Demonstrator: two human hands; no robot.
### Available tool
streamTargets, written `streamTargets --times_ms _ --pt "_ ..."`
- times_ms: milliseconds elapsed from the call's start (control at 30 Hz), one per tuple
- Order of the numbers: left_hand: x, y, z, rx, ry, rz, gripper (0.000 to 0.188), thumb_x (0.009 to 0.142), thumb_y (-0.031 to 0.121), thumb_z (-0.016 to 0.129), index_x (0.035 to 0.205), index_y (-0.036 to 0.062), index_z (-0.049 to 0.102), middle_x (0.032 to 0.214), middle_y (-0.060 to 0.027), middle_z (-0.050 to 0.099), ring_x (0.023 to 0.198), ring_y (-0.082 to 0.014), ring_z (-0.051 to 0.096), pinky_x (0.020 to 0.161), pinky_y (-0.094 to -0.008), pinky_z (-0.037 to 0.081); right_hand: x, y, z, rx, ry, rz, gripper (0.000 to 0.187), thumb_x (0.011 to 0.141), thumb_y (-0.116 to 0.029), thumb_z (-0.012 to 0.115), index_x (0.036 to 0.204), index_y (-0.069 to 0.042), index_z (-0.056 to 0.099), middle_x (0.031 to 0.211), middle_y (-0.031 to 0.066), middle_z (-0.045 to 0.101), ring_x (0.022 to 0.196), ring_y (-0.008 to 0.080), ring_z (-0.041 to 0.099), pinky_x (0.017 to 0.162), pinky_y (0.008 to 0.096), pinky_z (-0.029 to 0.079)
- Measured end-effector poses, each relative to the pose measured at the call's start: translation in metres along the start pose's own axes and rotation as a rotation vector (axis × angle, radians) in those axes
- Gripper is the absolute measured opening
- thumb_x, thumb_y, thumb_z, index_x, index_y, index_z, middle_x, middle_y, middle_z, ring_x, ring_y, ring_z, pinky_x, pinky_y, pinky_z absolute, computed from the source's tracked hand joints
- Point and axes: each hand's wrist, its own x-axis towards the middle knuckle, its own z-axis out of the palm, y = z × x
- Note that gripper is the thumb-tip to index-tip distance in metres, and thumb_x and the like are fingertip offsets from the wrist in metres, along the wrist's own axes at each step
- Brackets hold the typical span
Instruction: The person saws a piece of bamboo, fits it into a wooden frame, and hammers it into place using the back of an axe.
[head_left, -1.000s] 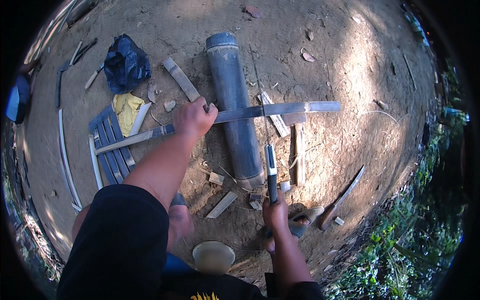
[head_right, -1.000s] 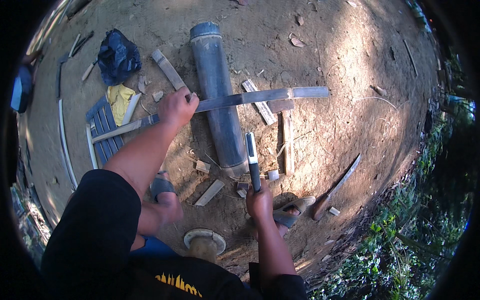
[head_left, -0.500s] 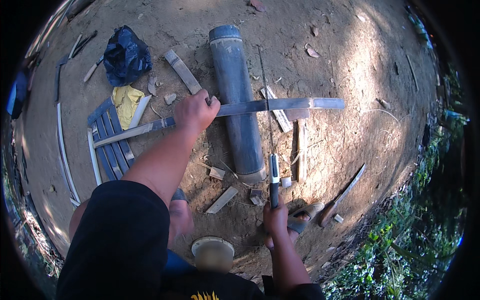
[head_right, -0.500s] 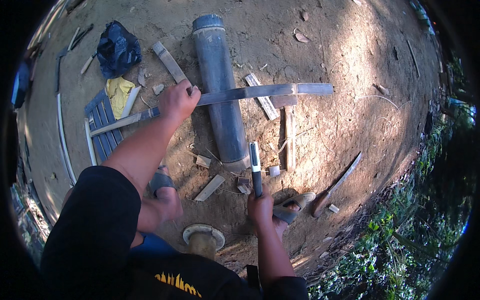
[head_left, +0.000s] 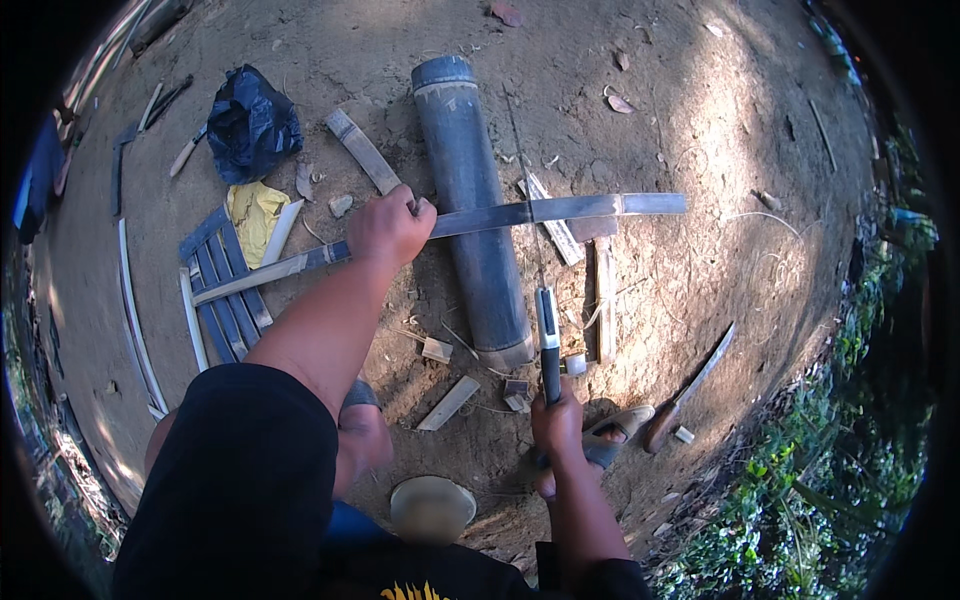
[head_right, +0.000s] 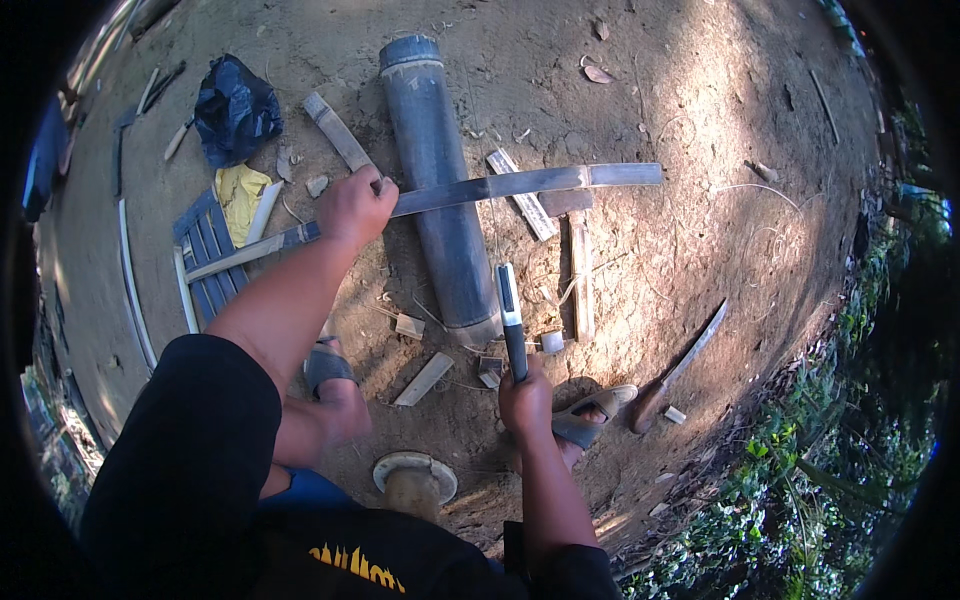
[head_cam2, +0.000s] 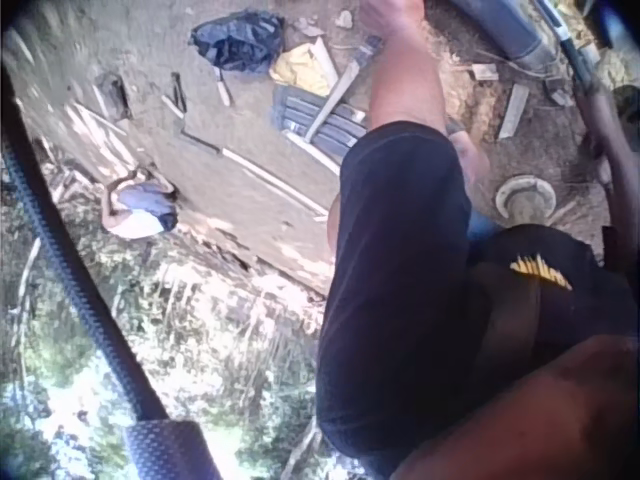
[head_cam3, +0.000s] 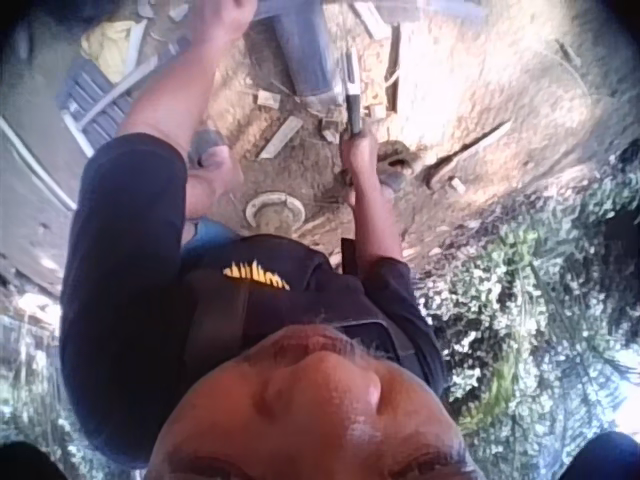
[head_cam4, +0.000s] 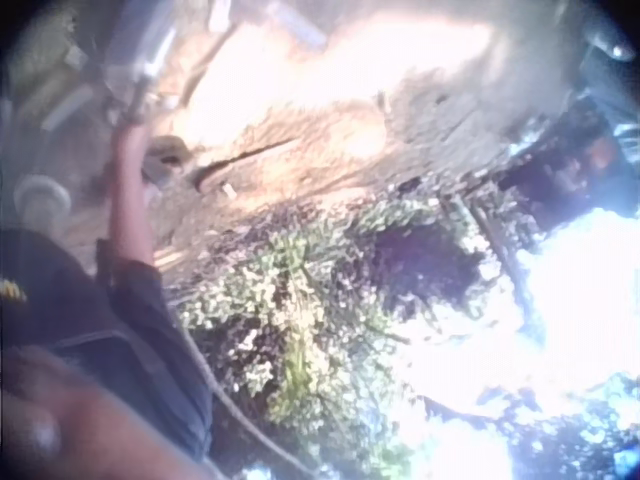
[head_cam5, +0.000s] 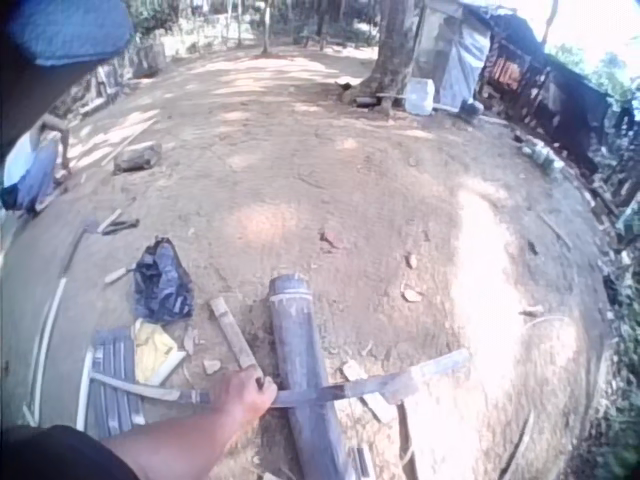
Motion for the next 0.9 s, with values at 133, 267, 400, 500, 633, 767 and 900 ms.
streamTargets --times_ms 133,267,400,500,633,767,900 --pt "-0.004 0.007 -0.003 -0.014 -0.027 -0.015 0.03 0.09 0.04 0.059 0.09 0.0126 0.071 0.082 -0.0192 0.074 0.081 -0.0422 0.072 0.074 -0.0534 0.057 -0.019 0.018 -0.003 -0.026 0.002 0.049 0.014 0.091 -0.011 0.063 0.101 -0.003 0.061 0.081 0.0295 0.066 0.082 0.0516 0.067 0.07 0.0547 0.052" --pt "-0.005 0.001 -0.001 0.004 -0.034 -0.021 0.03 0.089 0.04 0.059 0.09 0.0127 0.07 0.082 -0.0185 0.074 0.081 -0.0419 0.073 0.074 -0.0534 0.057 0.002 0.008 0.005 0.008 -0.003 0.011 0.017 0.09 -0.012 0.064 0.104 -0.003 0.063 0.082 0.0295 0.066 0.083 0.0511 0.068 0.071 0.0543 0.052" --pt "-0.002 0.005 -0.003 0.009 -0.029 -0.022 0.03 0.09 0.04 0.059 0.09 0.0128 0.071 0.083 -0.0189 0.074 0.082 -0.042 0.073 0.075 -0.0529 0.057 -0.03 0.026 0.001 -0.056 0.017 0.046 0.017 0.091 -0.011 0.062 0.106 -0.003 0.064 0.081 0.0301 0.066 0.082 0.0517 0.067 0.07 0.0543 0.052" --pt "-0.004 0.004 -0.004 -0.001 -0.045 -0.03 0.03 0.09 0.04 0.059 0.091 0.0131 0.071 0.084 -0.0193 0.074 0.083 -0.0423 0.073 0.076 -0.0529 0.057 -0.027 0.023 0.004 -0.004 0.025 0.038 0.017 0.091 -0.011 0.062 0.106 -0.003 0.063 0.081 0.0297 0.066 0.082 0.0514 0.067 0.07 0.0537 0.052" --pt "0.001 0.001 -0.002 0.009 -0.037 -0.027 0.029 0.089 0.04 0.059 0.09 0.0135 0.071 0.084 -0.0188 0.074 0.083 -0.0413 0.073 0.076 -0.0528 0.058 0.005 -0.005 0.003 0.011 -0.012 -0.003 0.017 0.09 -0.011 0.062 0.106 -0.003 0.063 0.083 0.0296 0.067 0.081 0.0515 0.067 0.07 0.0541 0.052" --pt "0.003 0.004 -0.003 0.012 -0.013 -0.025 0.028 0.089 0.039 0.059 0.09 0.0133 0.07 0.084 -0.0188 0.074 0.082 -0.0413 0.073 0.074 -0.0533 0.057 -0.023 0.031 0.004 -0.046 0.028 0.066 0.019 0.089 -0.012 0.064 0.106 -0.003 0.063 0.083 0.0287 0.068 0.082 0.0498 0.068 0.071 0.0526 0.053" --pt "-0.002 0.003 -0.002 -0.018 -0.014 -0.011 0.028 0.088 0.039 0.06 0.087 0.0132 0.07 0.081 -0.0186 0.074 0.079 -0.042 0.073 0.072 -0.0534 0.057 -0.004 0.007 0.003 0.001 -0.018 0.083 0.018 0.09 -0.014 0.065 0.104 -0.003 0.063 0.083 0.0286 0.068 0.083 0.0496 0.068 0.071 0.0515 0.053"
